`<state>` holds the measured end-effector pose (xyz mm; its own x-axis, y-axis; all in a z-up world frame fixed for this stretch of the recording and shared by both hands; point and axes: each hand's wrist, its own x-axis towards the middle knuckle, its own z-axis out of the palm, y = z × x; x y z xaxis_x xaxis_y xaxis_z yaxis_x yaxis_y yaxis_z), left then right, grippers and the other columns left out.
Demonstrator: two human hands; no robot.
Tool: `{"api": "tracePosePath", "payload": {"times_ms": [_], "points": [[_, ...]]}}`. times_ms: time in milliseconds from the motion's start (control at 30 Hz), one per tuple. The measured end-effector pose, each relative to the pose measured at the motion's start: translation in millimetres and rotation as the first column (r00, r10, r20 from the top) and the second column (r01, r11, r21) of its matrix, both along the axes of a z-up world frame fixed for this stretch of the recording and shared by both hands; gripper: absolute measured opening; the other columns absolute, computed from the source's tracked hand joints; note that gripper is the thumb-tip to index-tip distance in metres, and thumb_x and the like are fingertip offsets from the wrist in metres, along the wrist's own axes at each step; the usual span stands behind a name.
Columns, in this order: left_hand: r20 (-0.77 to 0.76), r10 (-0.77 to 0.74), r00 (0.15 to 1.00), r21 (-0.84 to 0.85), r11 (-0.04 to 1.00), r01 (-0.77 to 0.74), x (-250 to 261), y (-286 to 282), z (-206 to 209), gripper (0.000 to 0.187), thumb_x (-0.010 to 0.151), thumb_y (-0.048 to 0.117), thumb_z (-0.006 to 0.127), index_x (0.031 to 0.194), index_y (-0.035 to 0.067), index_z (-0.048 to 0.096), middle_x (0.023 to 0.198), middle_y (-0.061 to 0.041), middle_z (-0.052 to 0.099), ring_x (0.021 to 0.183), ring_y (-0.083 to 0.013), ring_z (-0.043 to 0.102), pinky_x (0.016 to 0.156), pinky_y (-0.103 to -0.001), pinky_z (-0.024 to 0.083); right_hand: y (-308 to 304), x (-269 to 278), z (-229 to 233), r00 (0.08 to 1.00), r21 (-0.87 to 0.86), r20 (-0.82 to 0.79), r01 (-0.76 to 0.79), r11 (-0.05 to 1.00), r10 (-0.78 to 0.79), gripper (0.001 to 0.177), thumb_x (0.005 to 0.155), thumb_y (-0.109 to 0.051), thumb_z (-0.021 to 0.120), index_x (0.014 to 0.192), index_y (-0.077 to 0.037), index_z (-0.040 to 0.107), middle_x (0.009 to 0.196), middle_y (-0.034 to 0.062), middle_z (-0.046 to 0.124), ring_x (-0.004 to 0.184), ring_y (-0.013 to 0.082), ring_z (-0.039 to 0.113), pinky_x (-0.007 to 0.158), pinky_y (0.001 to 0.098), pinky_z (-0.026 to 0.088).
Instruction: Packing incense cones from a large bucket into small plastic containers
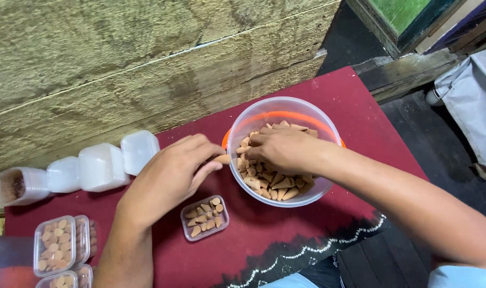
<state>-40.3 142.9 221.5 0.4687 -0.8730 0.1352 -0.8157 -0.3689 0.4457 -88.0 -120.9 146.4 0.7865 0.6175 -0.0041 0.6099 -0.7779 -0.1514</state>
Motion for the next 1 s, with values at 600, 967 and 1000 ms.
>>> {"api": "tracePosePath", "payload": {"times_ms": [600, 967, 1000], "points": [[-0.285, 0.268, 0.92, -0.104, 0.946, -0.308, -67.9, 83.6, -88.9, 0.021, 0.093, 0.016, 0.068, 0.112, 0.016, 0.078, 0.095, -0.007, 0.074, 0.085, -0.0297, 0.074, 0.072, -0.041, 0.061, -8.9, 35.1, -81.5, 0.995, -0.172, 0.053, 0.096, 0.98, -0.088, 0.024, 0.09, -0.045, 0.067, 0.105, -0.027, 0.062, 0.102, 0.002, 0.058, 0.096, 0.0253, 0.066, 0.074, 0.0432, 0.062], [-0.358, 0.366, 0.859, -0.223, 0.86, -0.459, -90.6, 107.6, -121.9, 0.018, 0.089, 0.01, 0.073, 0.106, 0.017, 0.075, 0.094, -0.003, 0.073, 0.082, -0.0245, 0.074, 0.072, -0.035, 0.062, 49.8, -91.8, 63.7, 0.974, 0.524, -0.071, 0.22, 0.823, -0.215, 0.018, 0.091, -0.018, 0.07, 0.109, -0.016, 0.074, 0.094, 0.0072, 0.068, 0.09, 0.0311, 0.07, 0.08, 0.0431, 0.058], [-0.365, 0.364, 0.857, -0.256, 0.846, -0.468, -91.9, 108.0, -123.8, 0.019, 0.088, 0.008, 0.073, 0.106, 0.016, 0.076, 0.093, -0.005, 0.073, 0.081, -0.0255, 0.074, 0.072, -0.035, 0.062, 60.4, -109.2, 61.3, 0.985, 0.619, -0.076, 0.169, 0.767, -0.156, 0.024, 0.092, -0.012, 0.067, 0.112, -0.016, 0.078, 0.1, 0.0086, 0.069, 0.092, 0.0299, 0.071, 0.084, 0.0429, 0.058]]}}
